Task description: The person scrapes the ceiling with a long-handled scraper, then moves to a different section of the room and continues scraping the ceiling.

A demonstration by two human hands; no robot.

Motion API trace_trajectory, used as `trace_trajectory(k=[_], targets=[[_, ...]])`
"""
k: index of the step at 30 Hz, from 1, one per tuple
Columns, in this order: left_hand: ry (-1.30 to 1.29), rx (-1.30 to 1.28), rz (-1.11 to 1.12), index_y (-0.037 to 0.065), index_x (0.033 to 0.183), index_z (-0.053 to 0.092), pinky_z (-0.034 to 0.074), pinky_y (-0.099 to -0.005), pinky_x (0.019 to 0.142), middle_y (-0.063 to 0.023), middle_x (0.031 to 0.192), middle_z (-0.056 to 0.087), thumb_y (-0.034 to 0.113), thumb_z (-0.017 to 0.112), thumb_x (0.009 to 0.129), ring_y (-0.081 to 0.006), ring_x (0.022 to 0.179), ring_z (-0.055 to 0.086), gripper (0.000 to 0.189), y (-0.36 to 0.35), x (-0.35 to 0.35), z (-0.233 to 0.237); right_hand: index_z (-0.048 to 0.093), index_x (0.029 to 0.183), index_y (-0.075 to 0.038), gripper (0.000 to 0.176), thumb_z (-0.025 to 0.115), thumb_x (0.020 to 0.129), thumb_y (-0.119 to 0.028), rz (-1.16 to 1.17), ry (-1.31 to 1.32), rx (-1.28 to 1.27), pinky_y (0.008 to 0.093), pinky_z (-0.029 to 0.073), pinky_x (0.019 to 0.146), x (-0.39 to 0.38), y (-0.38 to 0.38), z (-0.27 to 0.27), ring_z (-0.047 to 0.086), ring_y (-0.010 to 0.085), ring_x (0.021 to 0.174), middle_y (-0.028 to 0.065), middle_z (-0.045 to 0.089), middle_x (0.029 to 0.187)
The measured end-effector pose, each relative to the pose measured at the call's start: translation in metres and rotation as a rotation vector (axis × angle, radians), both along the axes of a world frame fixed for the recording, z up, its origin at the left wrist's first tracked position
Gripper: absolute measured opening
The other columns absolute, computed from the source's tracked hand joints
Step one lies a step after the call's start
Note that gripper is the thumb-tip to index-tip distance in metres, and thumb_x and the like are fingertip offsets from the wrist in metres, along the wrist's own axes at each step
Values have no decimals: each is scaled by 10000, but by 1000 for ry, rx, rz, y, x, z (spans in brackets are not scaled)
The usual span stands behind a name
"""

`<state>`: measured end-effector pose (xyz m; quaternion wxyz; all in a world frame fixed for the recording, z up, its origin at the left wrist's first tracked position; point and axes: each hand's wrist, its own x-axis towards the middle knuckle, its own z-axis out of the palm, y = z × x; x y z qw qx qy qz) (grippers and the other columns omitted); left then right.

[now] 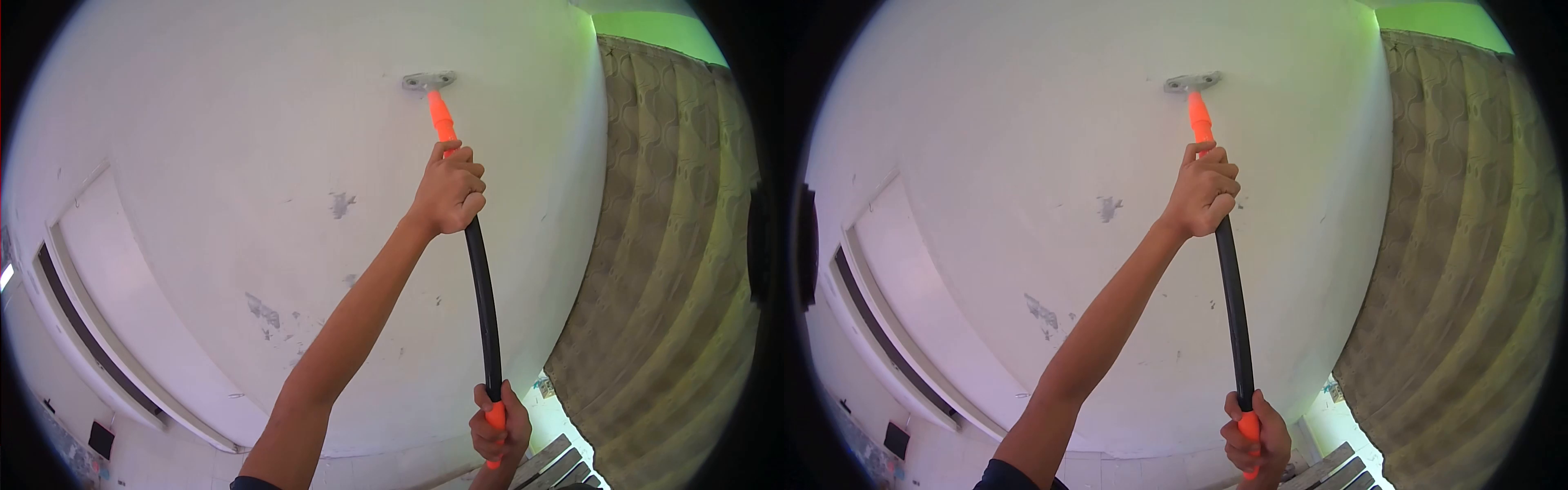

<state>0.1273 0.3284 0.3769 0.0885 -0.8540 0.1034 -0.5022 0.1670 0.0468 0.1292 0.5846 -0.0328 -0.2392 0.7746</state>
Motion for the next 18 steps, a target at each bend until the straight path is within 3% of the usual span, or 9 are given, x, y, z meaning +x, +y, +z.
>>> trace_trajectory(k=[4, 6, 9, 18], targets=[[9, 59, 32, 53, 470, 373, 356, -467, 1046, -46, 546, 386, 169, 469, 619, -244, 701, 439, 212, 1, -7, 0, 419, 980, -130, 470, 371, 1032, -594, 19, 77, -33, 254, 231, 285, -11, 6, -3, 241, 84, 309, -11, 334, 503], [5, 85, 0, 52, 477, 373, 359, -460, 1033, -49, 551, 386, 172, 470, 616, -246, 698, 436, 207, 6, -8, 1, 428, 960, -146, 480, 378, 1019, -620, -24, -44, -81, 261, 207, 293, -28, 15, 1, 230, 93, 318, -14, 317, 502], [169, 124, 68, 66, 526, 400, 315, -438, 1017, -45, 594, 399, 231, 449, 610, -247, 720, 445, 191, 16, -16, 16, 429, 933, -154, 507, 366, 1006, -651, 11, -38, -7, 271, 198, 301, -49, 26, 13, 229, 99, 323, -10, 307, 501], [220, 113, 58, 51, 532, 357, 340, -409, 1002, -53, 587, 354, 222, 439, 628, -240, 700, 407, 212, 22, -25, 34, 409, 920, -155, 575, 243, 998, -699, 54, -102, 48, 294, 257, 317, -77, 41, 36, 255, 103, 342, -11, 323, 513]])
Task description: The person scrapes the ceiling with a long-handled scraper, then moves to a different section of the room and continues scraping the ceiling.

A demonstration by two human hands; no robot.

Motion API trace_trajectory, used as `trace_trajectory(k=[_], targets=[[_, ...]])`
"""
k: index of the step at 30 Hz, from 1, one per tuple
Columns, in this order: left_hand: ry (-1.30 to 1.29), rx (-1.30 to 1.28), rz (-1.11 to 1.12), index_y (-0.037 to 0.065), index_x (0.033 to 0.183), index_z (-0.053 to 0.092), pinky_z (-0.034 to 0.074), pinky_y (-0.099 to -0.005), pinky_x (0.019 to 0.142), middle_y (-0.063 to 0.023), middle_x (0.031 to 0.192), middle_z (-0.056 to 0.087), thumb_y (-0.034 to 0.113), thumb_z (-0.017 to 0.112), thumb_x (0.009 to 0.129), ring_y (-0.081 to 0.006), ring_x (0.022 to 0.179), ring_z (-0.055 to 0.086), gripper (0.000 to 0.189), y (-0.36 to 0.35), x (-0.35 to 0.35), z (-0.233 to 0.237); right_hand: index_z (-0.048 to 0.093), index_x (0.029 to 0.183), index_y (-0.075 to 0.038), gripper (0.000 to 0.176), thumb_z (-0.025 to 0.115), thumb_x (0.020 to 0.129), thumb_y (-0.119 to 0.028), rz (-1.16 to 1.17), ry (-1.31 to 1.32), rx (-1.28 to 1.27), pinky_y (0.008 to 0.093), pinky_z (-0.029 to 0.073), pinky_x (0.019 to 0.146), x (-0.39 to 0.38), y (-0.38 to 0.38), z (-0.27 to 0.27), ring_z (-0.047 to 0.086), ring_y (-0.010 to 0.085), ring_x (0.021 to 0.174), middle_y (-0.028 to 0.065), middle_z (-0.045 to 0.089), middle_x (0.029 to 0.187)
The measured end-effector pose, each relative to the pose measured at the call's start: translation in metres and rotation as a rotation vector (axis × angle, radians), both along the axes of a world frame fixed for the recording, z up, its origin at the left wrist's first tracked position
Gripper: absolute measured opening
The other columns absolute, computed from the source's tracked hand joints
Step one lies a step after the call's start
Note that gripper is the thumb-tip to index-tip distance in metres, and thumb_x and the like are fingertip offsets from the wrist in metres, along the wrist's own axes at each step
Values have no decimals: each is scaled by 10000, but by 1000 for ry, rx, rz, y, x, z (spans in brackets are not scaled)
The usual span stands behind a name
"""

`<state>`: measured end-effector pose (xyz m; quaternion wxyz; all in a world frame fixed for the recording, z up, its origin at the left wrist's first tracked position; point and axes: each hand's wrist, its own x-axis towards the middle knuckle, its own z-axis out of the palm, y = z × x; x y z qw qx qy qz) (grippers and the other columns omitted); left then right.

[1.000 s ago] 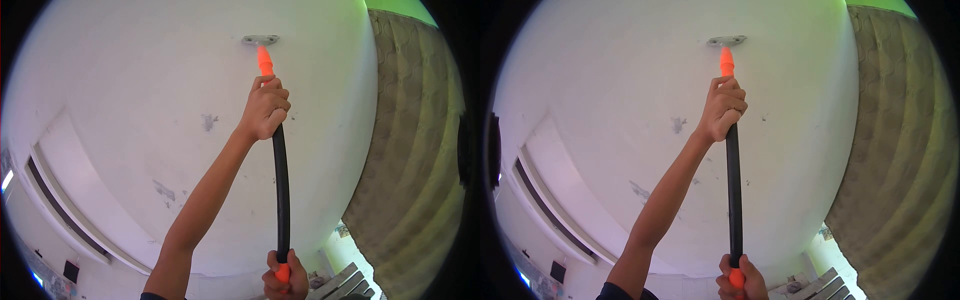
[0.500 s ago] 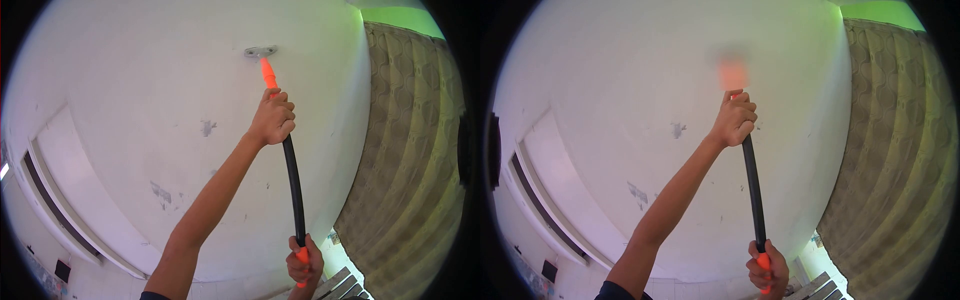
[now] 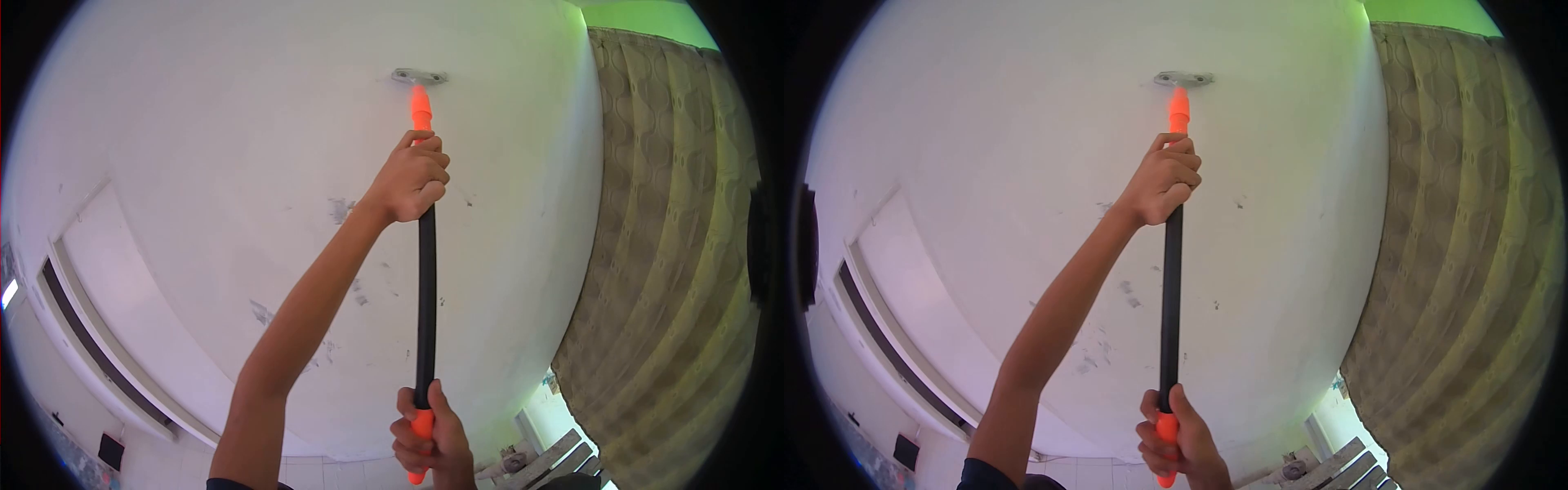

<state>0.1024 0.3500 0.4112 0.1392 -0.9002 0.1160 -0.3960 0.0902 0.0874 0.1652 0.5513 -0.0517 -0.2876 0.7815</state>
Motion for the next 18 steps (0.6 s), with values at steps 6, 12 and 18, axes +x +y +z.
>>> trace_trajectory(k=[6, 12, 18], targets=[[-129, -81, -29, 49, 517, 355, 344, -431, 1006, -49, 581, 377, 192, 453, 620, -239, 724, 423, 201, -4, 24, -21, 420, 928, -169, 526, 256, 1020, -660, -29, 89, -13, 272, 238, 297, 53, -4, -22, 256, 101, 322, -8, 325, 499], [-115, -24, -81, 45, 536, 368, 343, -412, 995, -66, 605, 406, 206, 462, 615, -263, 728, 434, 202, -3, 15, -12, 423, 915, -175, 523, 269, 1016, -665, 18, 173, -49, 285, 247, 300, 33, -6, -14, 256, 102, 322, -12, 321, 493], [-219, 130, -3, 26, 579, 348, 356, -428, 729, -109, 637, 420, 282, 477, 710, -321, 736, 410, 315, 23, -3, 80, 402, 945, -172, 479, 253, 1043, -616, -139, -44, 108, 282, 270, 283, 24, 48, 65, 269, 109, 314, -11, 313, 498]])
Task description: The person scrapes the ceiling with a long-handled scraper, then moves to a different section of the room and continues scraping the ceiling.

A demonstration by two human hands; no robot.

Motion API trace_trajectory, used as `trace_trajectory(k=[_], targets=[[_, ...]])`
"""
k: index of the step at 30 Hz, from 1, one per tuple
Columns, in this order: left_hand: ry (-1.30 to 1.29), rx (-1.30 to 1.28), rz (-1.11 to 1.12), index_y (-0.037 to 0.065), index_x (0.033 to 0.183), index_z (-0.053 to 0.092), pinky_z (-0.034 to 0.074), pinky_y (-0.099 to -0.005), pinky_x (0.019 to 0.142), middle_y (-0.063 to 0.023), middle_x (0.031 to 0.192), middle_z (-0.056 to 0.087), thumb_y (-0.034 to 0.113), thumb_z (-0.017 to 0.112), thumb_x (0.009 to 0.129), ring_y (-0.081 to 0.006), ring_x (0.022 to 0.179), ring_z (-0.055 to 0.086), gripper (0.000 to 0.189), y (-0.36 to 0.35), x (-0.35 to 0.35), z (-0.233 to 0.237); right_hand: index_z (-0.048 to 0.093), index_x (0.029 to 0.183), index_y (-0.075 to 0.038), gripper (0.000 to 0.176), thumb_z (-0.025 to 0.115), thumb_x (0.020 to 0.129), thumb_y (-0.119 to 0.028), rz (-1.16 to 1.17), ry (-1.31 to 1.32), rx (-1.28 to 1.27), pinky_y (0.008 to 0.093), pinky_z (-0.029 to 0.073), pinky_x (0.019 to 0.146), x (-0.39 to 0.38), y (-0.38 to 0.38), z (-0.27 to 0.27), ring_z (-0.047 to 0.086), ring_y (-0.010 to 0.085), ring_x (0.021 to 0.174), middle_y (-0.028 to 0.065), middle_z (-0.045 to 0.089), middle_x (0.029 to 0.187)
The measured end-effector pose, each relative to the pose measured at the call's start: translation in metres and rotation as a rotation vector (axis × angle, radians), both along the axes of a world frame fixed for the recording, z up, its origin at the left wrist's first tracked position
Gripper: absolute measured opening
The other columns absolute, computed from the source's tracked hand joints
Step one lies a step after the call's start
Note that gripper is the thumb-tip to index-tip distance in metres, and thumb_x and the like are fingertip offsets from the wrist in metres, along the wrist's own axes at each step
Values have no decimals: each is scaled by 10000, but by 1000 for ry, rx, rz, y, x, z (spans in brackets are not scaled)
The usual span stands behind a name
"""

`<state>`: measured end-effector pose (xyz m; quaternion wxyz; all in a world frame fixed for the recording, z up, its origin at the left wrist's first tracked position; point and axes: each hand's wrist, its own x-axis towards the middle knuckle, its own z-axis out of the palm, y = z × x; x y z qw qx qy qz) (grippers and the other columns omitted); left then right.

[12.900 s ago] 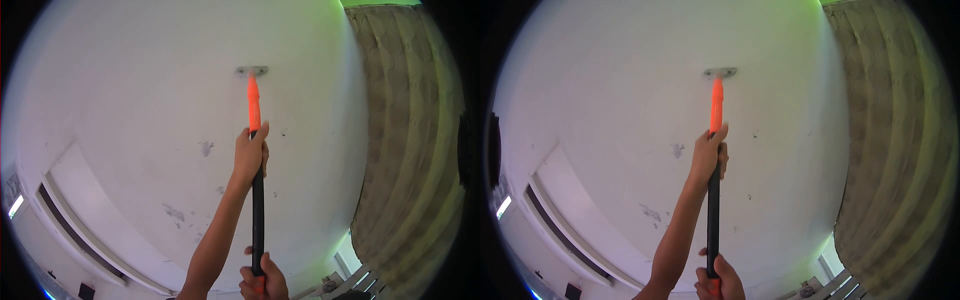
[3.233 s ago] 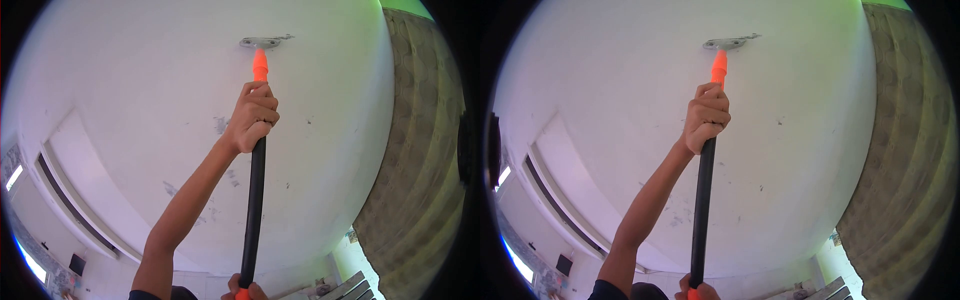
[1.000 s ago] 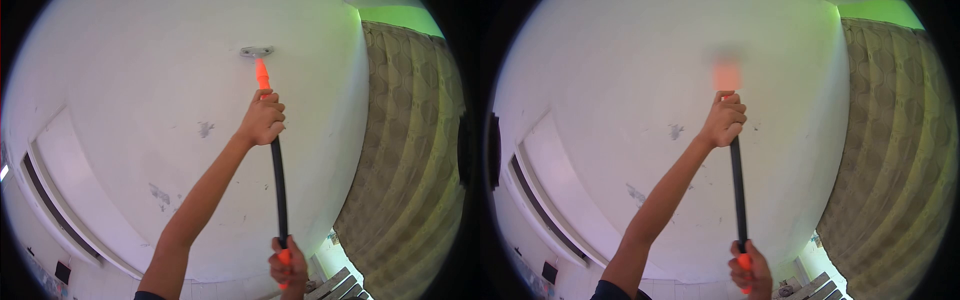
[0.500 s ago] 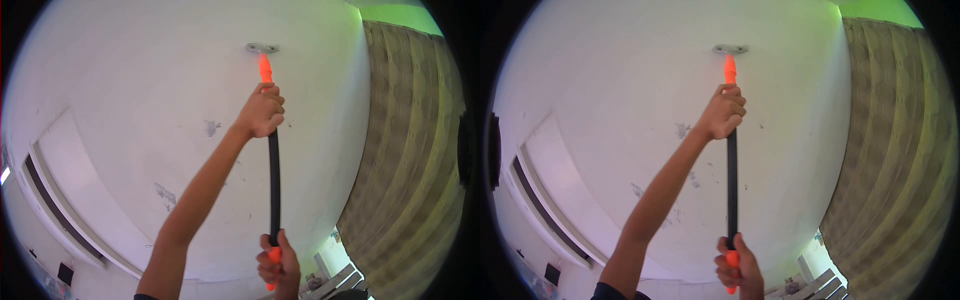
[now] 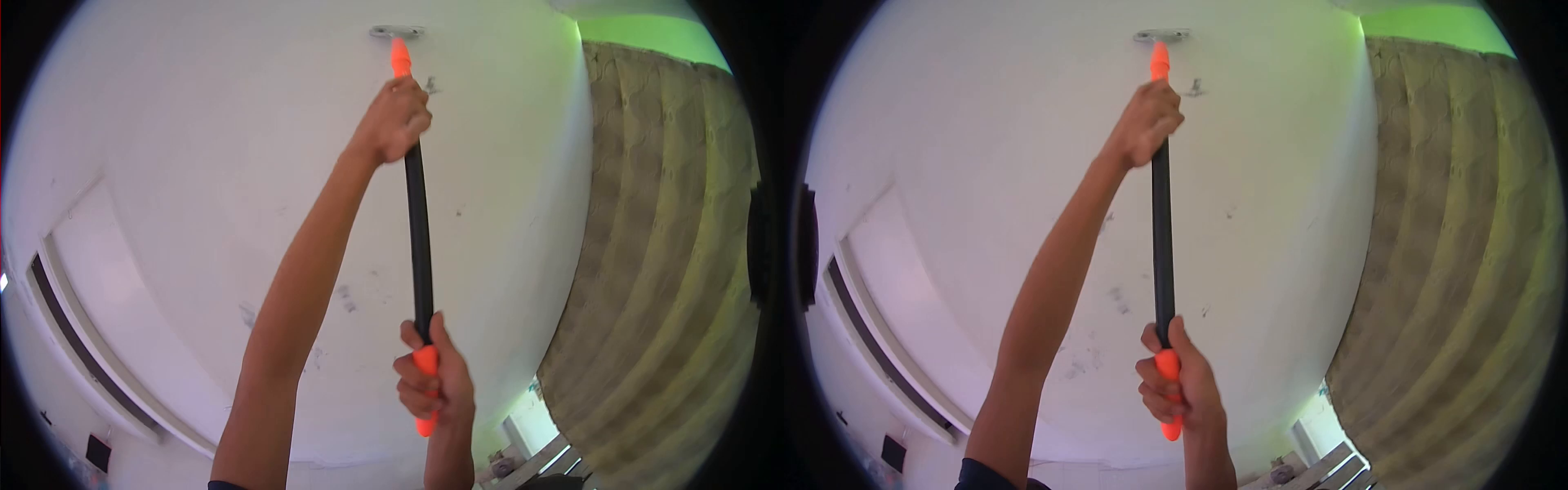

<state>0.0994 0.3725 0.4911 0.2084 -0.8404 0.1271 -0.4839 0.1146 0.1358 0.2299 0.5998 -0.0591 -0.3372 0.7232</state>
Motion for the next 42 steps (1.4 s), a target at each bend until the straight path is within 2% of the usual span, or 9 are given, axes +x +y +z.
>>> trace_trajectory(k=[3, 4, 13, 17, 23, 28, 32, 36, 42], targets=[[22, -62, -37, 1, 567, 409, 396, -430, 877, -115, 682, 501, 227, 470, 707, -327, 796, 456, 273, -8, 21, 37, 394, 1002, -166, 437, 224, 1066, -564, 200, 255, 141, 286, 287, 280, 19, -16, 37, 289, 113, 316, 0, 340, 524], [30, -110, -36, 11, 568, 381, 381, -431, 855, -102, 676, 477, 224, 469, 706, -316, 790, 440, 269, -11, 21, 32, 394, 1040, -163, 418, 240, 1069, -550, 261, 339, 136, 289, 264, 285, 19, -15, 29, 277, 120, 314, 9, 356, 541], [206, -266, -54, 15, 566, 417, 354, -416, 982, -91, 651, 415, 280, 455, 618, -280, 754, 416, 272, -31, -15, -78, 486, 994, -126, 519, 366, 1015, -631, 23, 126, -283, 256, 274, 269, -63, -53, -33, 271, 92, 307, -1, 342, 507], [303, -336, 47, 11, 567, 440, 332, -425, 1051, -86, 631, 404, 282, 450, 615, -273, 743, 417, 275, -48, -42, -106, 502, 963, -136, 538, 363, 1004, -654, 38, 175, -197, 251, 255, 284, -92, -65, -69, 271, 92, 310, -5, 353, 504], [334, -250, 97, 16, 565, 424, 355, -408, 987, -82, 623, 402, 256, 449, 616, -265, 743, 418, 246, -54, -41, -95, 495, 921, -143, 543, 370, 995, -667, 85, 177, -184, 252, 234, 281, -86, -65, -68, 269, 89, 307, -16, 332, 480], [160, -137, -86, 21, 571, 410, 361, -392, 851, -77, 623, 406, 265, 464, 638, -274, 728, 401, 259, -32, -2, -61, 467, 903, -149, 527, 396, 989, -664, 30, 96, -287, 253, 231, 271, -43, -64, -15, 256, 88, 296, -22, 314, 465], [37, -253, -215, 28, 570, 396, 363, -392, 804, -80, 621, 408, 264, 469, 645, -289, 732, 394, 259, -38, 36, -27, 426, 1030, -135, 527, 329, 1011, -653, 115, 129, -149, 276, 233, 329, 3, -70, 4, 234, 111, 344, -12, 292, 528], [53, -158, -86, 27, 573, 427, 355, -393, 813, -90, 652, 435, 262, 467, 645, -283, 761, 408, 249, -36, 50, -28, 442, 1026, -143, 513, 308, 1022, -639, 127, 265, -61, 272, 232, 333, 36, -50, -17, 229, 113, 347, -5, 304, 525], [186, -274, -35, 28, 580, 469, 336, -439, 987, -89, 696, 446, 270, 471, 632, -281, 787, 447, 248, -44, 4, -86, 467, 958, -136, 543, 361, 996, -667, 85, 78, -226, 291, 242, 299, -19, -70, -48, 256, 115, 320, 4, 321, 500]])
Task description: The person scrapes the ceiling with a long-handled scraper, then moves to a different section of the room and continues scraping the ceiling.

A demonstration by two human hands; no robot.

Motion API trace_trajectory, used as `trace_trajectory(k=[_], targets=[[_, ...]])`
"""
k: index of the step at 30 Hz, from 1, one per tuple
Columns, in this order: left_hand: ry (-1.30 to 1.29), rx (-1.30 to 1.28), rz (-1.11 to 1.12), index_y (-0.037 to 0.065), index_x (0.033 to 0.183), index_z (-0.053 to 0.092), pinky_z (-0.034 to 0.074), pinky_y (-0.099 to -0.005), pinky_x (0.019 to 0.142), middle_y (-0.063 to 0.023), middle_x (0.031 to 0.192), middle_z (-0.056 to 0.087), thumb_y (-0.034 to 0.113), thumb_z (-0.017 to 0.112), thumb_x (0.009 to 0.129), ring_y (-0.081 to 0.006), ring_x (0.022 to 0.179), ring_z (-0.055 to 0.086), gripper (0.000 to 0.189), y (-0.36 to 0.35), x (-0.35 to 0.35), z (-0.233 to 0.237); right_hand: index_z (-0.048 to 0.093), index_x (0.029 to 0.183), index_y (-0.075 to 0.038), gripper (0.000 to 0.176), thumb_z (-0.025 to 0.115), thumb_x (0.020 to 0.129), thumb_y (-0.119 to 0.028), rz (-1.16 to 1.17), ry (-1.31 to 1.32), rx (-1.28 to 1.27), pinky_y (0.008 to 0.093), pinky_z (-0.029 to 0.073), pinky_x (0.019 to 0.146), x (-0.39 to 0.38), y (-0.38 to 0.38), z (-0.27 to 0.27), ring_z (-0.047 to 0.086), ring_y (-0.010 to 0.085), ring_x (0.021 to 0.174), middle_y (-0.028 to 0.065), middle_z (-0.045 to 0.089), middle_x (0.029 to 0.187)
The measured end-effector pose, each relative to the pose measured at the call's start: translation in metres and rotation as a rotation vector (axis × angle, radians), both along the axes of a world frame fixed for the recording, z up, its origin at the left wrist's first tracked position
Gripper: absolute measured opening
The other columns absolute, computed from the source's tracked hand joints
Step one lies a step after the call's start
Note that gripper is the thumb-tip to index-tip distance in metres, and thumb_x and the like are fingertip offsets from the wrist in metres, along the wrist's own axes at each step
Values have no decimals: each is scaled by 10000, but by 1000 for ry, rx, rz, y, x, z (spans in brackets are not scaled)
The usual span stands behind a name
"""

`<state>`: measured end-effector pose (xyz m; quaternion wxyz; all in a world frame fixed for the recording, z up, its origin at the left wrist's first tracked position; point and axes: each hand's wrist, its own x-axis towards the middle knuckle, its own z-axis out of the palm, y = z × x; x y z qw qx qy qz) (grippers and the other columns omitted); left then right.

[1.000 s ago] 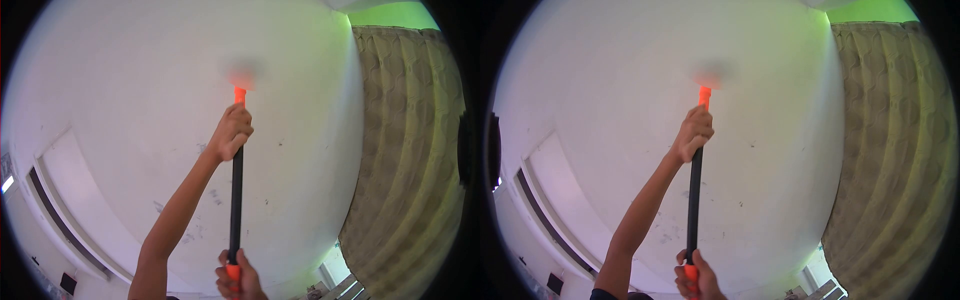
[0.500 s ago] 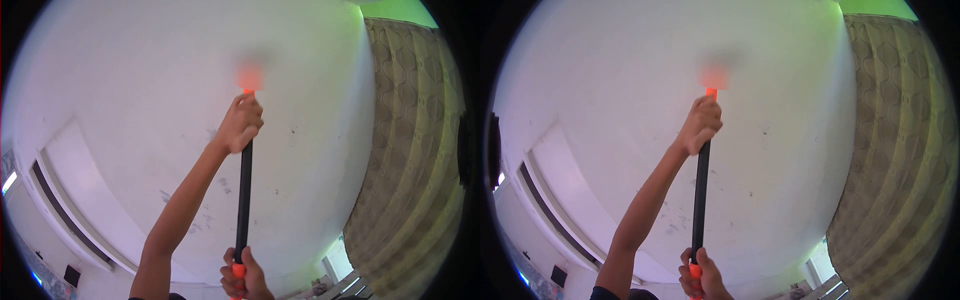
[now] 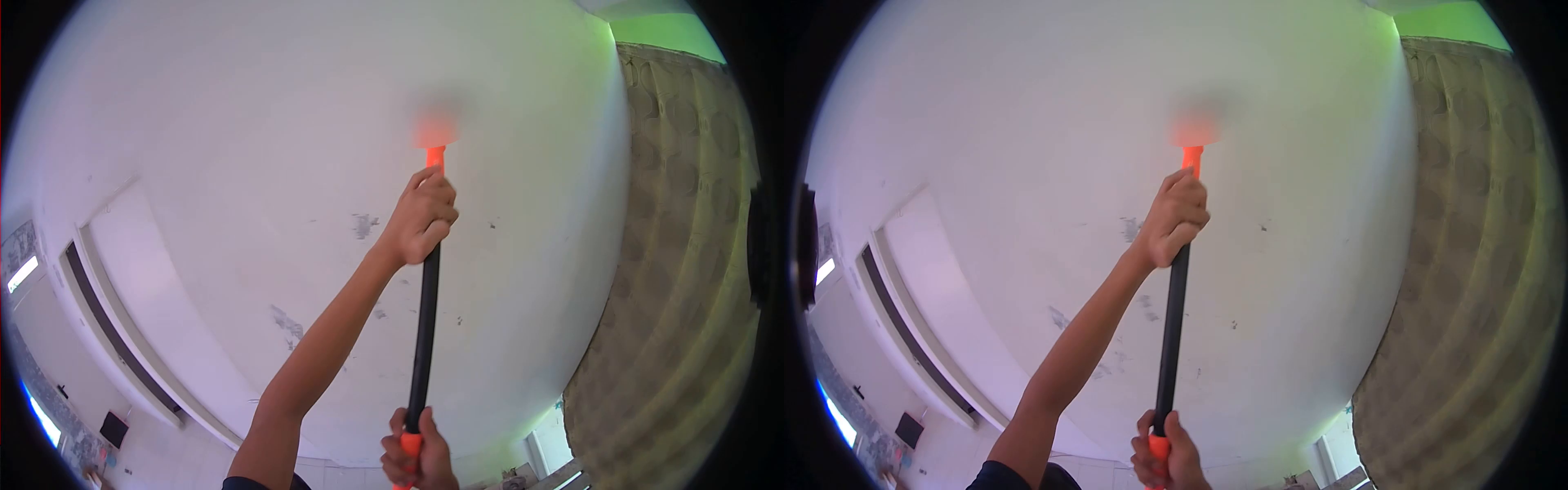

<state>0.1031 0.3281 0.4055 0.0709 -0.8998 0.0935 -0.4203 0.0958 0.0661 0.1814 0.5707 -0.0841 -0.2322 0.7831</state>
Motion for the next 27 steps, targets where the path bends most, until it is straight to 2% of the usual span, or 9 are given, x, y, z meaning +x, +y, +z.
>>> trace_trajectory(k=[7, 14, 17, 20, 22, 24, 25, 26, 27], targets=[[-34, -50, 120, 19, 575, 503, 303, -415, 1052, -75, 631, 439, 302, 470, 609, -254, 755, 461, 287, -9, -62, -3, 481, 983, -127, 532, 418, 985, -655, 55, -13, 98, 286, 286, 267, -50, 5, -17, 317, 128, 295, 39, 406, 508], [-91, -57, 35, 30, 535, 479, 278, -423, 1052, -50, 563, 435, 300, 463, 570, -229, 704, 460, 273, -3, -61, 5, 478, 986, -124, 508, 424, 998, -629, 4, 22, 94, 270, 265, 262, -64, -2, -5, 293, 123, 282, 24, 363, 469], [-83, -49, 18, 48, 530, 458, 279, -437, 1080, -42, 581, 433, 228, 449, 580, -229, 738, 482, 188, -2, -64, 6, 479, 983, -129, 506, 419, 998, -631, -15, -12, 99, 268, 259, 264, -72, 8, -6, 275, 117, 283, 12, 342, 465], [-37, 44, 68, 53, 508, 436, 336, -417, 970, -41, 559, 420, 299, 459, 575, -221, 677, 448, 256, 14, -71, 2, 472, 998, -111, 526, 397, 1005, -631, -19, -47, 77, 284, 254, 311, -73, 28, -10, 283, 124, 325, 11, 333, 499], [-93, -78, 103, 59, 555, 412, 378, -421, 842, -40, 589, 442, 260, 468, 612, -229, 668, 441, 216, 33, -64, 28, 459, 1004, -98, 537, 390, 1008, -631, -44, -90, 99, 292, 251, 322, -64, 52, 0, 299, 127, 336, 9, 329, 502], [-258, 199, -37, 69, 628, 382, 386, -425, 698, -48, 640, 477, 202, 481, 672, -244, 659, 440, 172, 54, -51, 79, 451, 1004, -100, 522, 377, 1020, -616, -64, -130, 146, 290, 242, 298, -32, 71, 44, 301, 121, 321, 3, 331, 491], [-268, 313, -59, 66, 651, 403, 371, -423, 721, -57, 680, 500, 204, 484, 697, -253, 698, 454, 167, 52, -48, 99, 448, 1006, -104, 512, 364, 1028, -609, -64, -146, 198, 288, 236, 287, -16, 72, 70, 293, 117, 316, 1, 330, 490], [-282, 427, -81, 63, 674, 423, 355, -421, 745, -67, 721, 524, 207, 487, 721, -263, 738, 468, 164, 50, -45, 118, 410, 1006, -164, 452, 260, 1054, -588, -4, -122, 270, 284, 246, 290, -6, 68, 86, 275, 115, 317, -10, 325, 503], [-179, 305, 30, 51, 672, 483, 337, -416, 873, -77, 769, 547, 250, 485, 728, -271, 822, 495, 206, 46, -49, 130, 408, 1014, -162, 450, 255, 1056, -584, 17, -69, 274, 286, 248, 292, -6, 62, 93, 278, 118, 317, -6, 334, 512]])
